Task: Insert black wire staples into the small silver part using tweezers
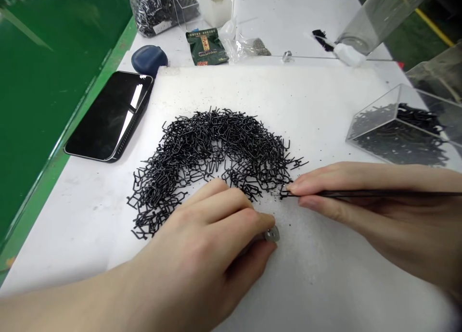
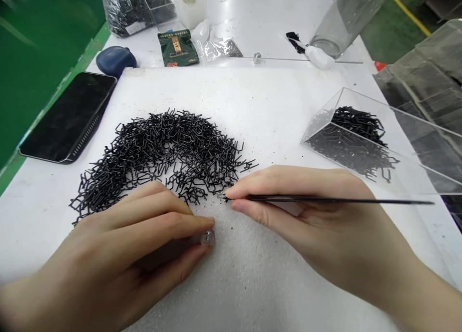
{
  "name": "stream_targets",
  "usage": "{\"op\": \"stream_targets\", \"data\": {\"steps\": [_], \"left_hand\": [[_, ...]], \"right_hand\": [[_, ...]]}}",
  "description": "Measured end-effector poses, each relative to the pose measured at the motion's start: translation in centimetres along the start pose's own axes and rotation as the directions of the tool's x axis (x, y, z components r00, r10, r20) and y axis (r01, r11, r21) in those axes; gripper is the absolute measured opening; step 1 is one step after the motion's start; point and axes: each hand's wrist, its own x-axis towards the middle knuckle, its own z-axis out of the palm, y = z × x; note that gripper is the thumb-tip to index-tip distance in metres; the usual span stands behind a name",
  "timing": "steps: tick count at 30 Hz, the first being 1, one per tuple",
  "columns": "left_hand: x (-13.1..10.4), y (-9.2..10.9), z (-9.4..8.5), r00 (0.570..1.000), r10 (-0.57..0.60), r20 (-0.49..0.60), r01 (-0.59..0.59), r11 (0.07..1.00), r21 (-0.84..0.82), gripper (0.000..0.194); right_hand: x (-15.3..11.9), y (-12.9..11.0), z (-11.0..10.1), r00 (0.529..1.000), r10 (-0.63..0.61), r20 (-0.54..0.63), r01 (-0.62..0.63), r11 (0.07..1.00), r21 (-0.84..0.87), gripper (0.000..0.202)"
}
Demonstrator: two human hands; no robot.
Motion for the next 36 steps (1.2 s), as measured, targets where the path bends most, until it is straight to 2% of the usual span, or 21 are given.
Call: {"op": "stream_targets", "data": {"steps": [6,12,17,21,24,27,29,36], "left_hand": [[0.2,0.3,-0.3,1.0,-0.004,-0.008,0.004,1.0,0.002,0.012],[0.0,0.5,-0.8,1.0,-0.013,0.001,0.013,1.0,-0.005,0.012],[0.3,0.4,-0.5,1.0,-0.009,0.024,0.008,0.999,0.044,0.011],[1.2,0.7,-0.4,0.999,-0.012,0.048,0.007,0.993,0.116,0.016],[1.5,0.8,-0.3,0.999,-0.013,0.046,0.007,0.992,0.129,0.02],[1.1,0.6,-0.2,0.999,-0.02,0.05,0.014,0.993,0.118,0.016],[0.7,0.5,-0.3,0.999,-0.022,0.047,0.018,0.996,0.09,0.012],[-0.2,0.4,-0.6,1.0,0.009,0.011,-0.009,1.0,0.001,0.016]], "right_hand": [[-0.5,0.1,-0.4,0.998,-0.009,-0.057,0.007,1.0,-0.029,0.014],[-0.6,-0.6,-0.9,0.982,-0.103,0.16,0.099,0.994,0.035,0.016],[-0.4,-0.7,-0.3,0.974,-0.058,0.219,0.037,0.994,0.1,0.012],[-0.3,0.0,-0.5,0.951,-0.085,0.298,0.02,0.977,0.213,0.008],[-0.4,0.3,-0.8,0.947,-0.086,0.309,0.014,0.973,0.229,0.014],[-0.3,0.2,-0.7,0.947,-0.082,0.309,0.013,0.975,0.22,0.015],[-0.3,0.1,-0.6,0.95,-0.077,0.303,0.005,0.973,0.229,0.015],[-0.6,0.1,-0.6,0.956,-0.067,0.287,0.003,0.976,0.218,0.01]]}}
